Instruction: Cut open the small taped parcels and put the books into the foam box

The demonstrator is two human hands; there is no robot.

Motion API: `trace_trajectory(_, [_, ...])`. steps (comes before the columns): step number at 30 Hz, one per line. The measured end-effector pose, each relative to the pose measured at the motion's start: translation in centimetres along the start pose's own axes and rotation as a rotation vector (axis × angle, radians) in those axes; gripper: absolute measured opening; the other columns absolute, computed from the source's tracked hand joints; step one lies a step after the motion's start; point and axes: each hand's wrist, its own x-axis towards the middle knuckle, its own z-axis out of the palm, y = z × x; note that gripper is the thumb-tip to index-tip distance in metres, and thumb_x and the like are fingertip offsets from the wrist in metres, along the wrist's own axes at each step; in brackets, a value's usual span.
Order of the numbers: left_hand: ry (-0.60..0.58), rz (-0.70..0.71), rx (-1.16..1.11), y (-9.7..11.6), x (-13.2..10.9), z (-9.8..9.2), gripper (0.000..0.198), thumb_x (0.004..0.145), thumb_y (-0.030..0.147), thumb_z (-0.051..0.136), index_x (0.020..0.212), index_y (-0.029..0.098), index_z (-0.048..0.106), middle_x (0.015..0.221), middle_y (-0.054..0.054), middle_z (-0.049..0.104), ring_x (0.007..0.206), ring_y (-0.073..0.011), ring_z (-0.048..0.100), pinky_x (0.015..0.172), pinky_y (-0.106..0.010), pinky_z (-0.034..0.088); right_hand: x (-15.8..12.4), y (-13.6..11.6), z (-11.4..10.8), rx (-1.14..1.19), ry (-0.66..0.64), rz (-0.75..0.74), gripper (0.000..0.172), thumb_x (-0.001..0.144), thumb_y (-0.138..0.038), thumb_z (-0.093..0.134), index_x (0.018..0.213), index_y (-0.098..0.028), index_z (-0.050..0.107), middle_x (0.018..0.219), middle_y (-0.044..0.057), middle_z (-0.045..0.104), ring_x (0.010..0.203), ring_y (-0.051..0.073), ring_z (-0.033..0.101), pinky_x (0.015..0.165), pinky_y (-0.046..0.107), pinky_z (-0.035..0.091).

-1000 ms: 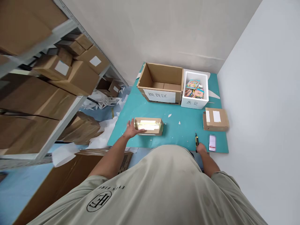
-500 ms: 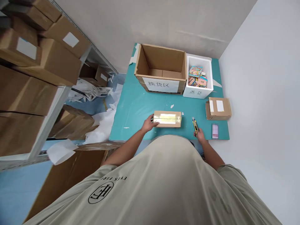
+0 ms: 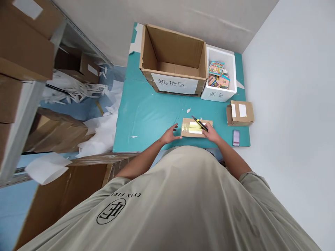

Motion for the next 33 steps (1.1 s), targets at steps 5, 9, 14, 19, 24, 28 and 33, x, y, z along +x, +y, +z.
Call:
trace_trajectory(5, [-0.005, 0.162, 0.205, 0.5, 1.0, -1.0, 0.17, 0.063, 0.081, 0.11, 0.196, 0.021, 0.023, 0.192, -0.029, 0.042, 0.179, -0.0521, 0.043, 0.145, -0.068, 0.041, 0.4, -3.1, 0.0, -0.589, -0.213, -0.165, 0.052, 0.117, -0.036, 0.06, 0.165, -0.02, 0.066, 0.136, 0.016, 0.088, 0.117, 0.034, 0.082, 0.101, 0.042, 0.063])
trace_trajectory(9, [-0.05, 0.357, 0.393, 2.0, 3.2, -1.3, 0.175, 0.063, 0.086, 0.108, 0.197, 0.017, 0.017, 0.196, -0.031, 0.035, 0.183, -0.0547, 0.035, 0.148, -0.066, 0.034, 1.2, -4.8, 0.0, -0.774, -0.318, -0.237, 0.057, 0.12, -0.032, 0.057, 0.175, -0.02, 0.065, 0.165, 0.018, 0.078, 0.143, 0.038, 0.077, 0.116, 0.043, 0.059])
trace_trajectory(14, [-0.089, 0.426, 0.512, 3.1, 4.9, -1.2, 0.178, 0.068, 0.091, 0.102, 0.196, 0.009, 0.011, 0.197, -0.036, 0.028, 0.185, -0.0565, 0.027, 0.15, -0.066, 0.027, 2.4, -5.5, 0.0, -0.901, -0.337, -0.24, 0.059, 0.122, -0.04, 0.059, 0.178, -0.024, 0.064, 0.165, 0.016, 0.078, 0.144, 0.036, 0.077, 0.117, 0.039, 0.057])
trace_trajectory(19, [-0.098, 0.472, 0.512, 3.5, 5.7, -1.1, 0.175, 0.069, 0.099, 0.095, 0.196, 0.008, 0.014, 0.196, -0.037, 0.029, 0.185, -0.0581, 0.026, 0.149, -0.07, 0.026, 3.5, -6.2, -0.1, -0.961, -0.365, -0.244, 0.061, 0.123, -0.047, 0.061, 0.18, -0.026, 0.062, 0.166, 0.016, 0.078, 0.144, 0.035, 0.077, 0.117, 0.04, 0.057])
trace_trajectory(24, [-0.097, 0.481, 0.451, 4.1, 5.7, -0.9, 0.177, 0.066, 0.101, 0.095, 0.196, 0.012, 0.014, 0.195, -0.035, 0.032, 0.183, -0.0587, 0.03, 0.149, -0.072, 0.026, 4.4, -7.3, -0.5, -0.992, -0.358, -0.233, 0.057, 0.123, -0.042, 0.058, 0.178, -0.026, 0.064, 0.163, 0.016, 0.079, 0.143, 0.035, 0.078, 0.114, 0.04, 0.058])
trace_trajectory(28, [-0.097, 0.464, 0.393, 4.6, 5.5, -0.9, 0.176, 0.06, 0.095, 0.103, 0.195, 0.016, 0.021, 0.194, -0.033, 0.035, 0.181, -0.0595, 0.033, 0.149, -0.071, 0.026, 4.9, -8.1, -0.8, -1.002, -0.363, -0.232, 0.049, 0.123, -0.038, 0.059, 0.17, -0.028, 0.071, 0.161, 0.014, 0.081, 0.142, 0.034, 0.077, 0.112, 0.04, 0.058])
trace_trajectory(33, [-0.13, 0.497, 0.379, 5.0, 5.8, -1.2, 0.177, 0.059, 0.093, 0.104, 0.194, 0.011, 0.025, 0.196, -0.034, 0.031, 0.183, -0.0611, 0.026, 0.151, -0.072, 0.02, 5.3, -8.9, -0.6, -1.056, -0.408, -0.229, 0.042, 0.123, -0.033, 0.059, 0.162, -0.023, 0.072, 0.163, 0.017, 0.079, 0.142, 0.035, 0.076, 0.109, 0.04, 0.057])
